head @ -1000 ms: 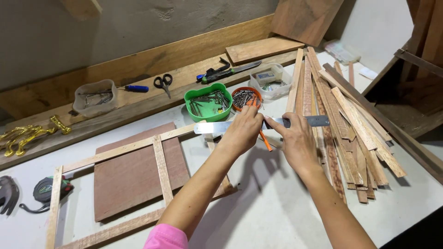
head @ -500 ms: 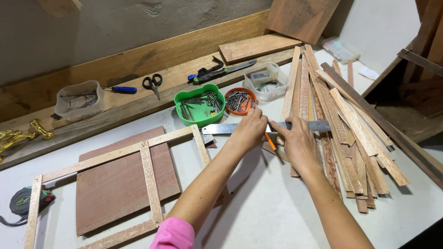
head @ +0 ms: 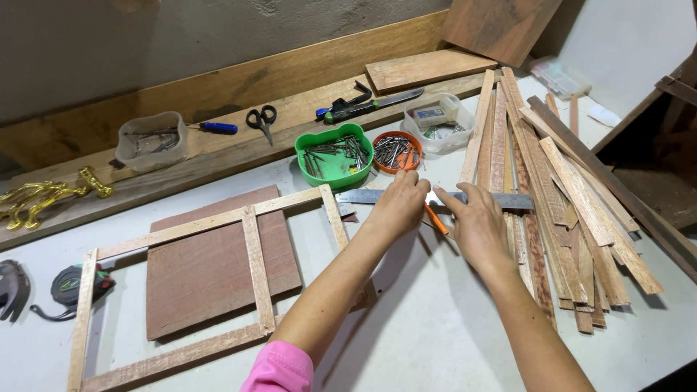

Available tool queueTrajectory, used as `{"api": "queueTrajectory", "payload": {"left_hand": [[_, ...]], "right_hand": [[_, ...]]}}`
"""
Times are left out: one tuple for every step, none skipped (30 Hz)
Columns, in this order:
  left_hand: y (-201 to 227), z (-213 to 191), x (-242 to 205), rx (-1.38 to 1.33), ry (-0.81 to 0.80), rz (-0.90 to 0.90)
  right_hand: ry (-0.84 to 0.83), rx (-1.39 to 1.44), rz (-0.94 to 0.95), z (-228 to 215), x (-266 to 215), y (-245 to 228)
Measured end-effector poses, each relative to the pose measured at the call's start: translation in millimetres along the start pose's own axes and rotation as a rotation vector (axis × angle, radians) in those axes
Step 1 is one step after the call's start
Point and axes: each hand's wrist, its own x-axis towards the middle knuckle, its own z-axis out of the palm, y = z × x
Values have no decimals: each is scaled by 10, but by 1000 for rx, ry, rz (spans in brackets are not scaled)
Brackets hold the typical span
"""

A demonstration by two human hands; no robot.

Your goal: The person assembles a small wooden frame on a workbench: they position thin wood slats across a plywood panel, measure and mark the slats with a ruler and pencil, hammer nails to fasten the frame, sort through a pile of wood strips, and sand the strips with a sanding block.

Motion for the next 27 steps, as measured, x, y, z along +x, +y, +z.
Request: {"api": "queueTrajectory", "payload": {"left_hand": [[29,-118,-57,4,2,-9],[58,-238,-120,-16,13,-32],[81,-371,-189,-34,25,-56],[76,-460,-263,-26,28,-66],[65,-555,-341,-24,66,-70],[53,-652,-422,-21,105,-74],[36,-751,-512,-11,110,-90],[17,-853,-608,11,122,-109],[-1,-960,-714,34,134,-129],[-16,-1057,-837,45,140,-146],[-34,-1155,-960,77,160,-161],[-52,-1255,-1085,110,180,-177],[-61,-1378,-1208,124,188,-198],[-70,-1505,-1336,119,193,-219],[-70,-1640,-1484,116,199,-245],[-114,-1723,-1637,131,207,-271],[-155,-1797,-1776,166,218,-294],[-197,-1871,-1915,201,228,-318],[-217,-1987,-2065,215,237,-339],[-237,-2104,-2221,255,199,-396],[-243,-2206,-2385,291,159,-452],[-256,-2295,-2541,300,167,-473],[-263,-2376,-2689,319,176,-497],[-266,-2452,-2836,338,185,-522],[-234,-2564,-2979,349,191,-545],[-199,-2676,-3124,345,219,-557],[-161,-2788,-3257,338,248,-566]], "right_hand": [[-3,4,-9,-53,-17,-61],[21,86,-39,-107,-39,-127],[45,171,-69,-159,-56,-207],[43,178,-80,-205,-87,-294],[48,220,-120,-250,-111,-386],[52,262,-160,-294,-136,-484],[46,270,-177,-356,-161,-627],[36,334,-201,-419,-190,-775],[25,399,-227,-483,-225,-931],[18,407,-246,-490,-261,-1064],[30,436,-274,-490,-292,-1196],[42,466,-303,-491,-325,-1331],[33,477,-326,-514,-352,-1483],[47,479,-346,-539,-382,-1642],[57,484,-369,-567,-424,-1811],[45,498,-395,-551,-453,-1950],[19,478,-423,-531,-475,-2073],[-6,459,-451,-511,-497,-2199],[-13,468,-475,-492,-529,-2342],[-27,467,-523,-471,-564,-2491],[-42,464,-568,-450,-619,-2630],[-50,471,-590,-417,-654,-2774],[-76,469,-612,-383,-681,-2908],[-103,465,-634,-347,-711,-3039],[-111,475,-657,-277,-740,-3165],[-79,486,-715,-208,-773,-3296],[-45,495,-772,-149,-803,-3423]]}}
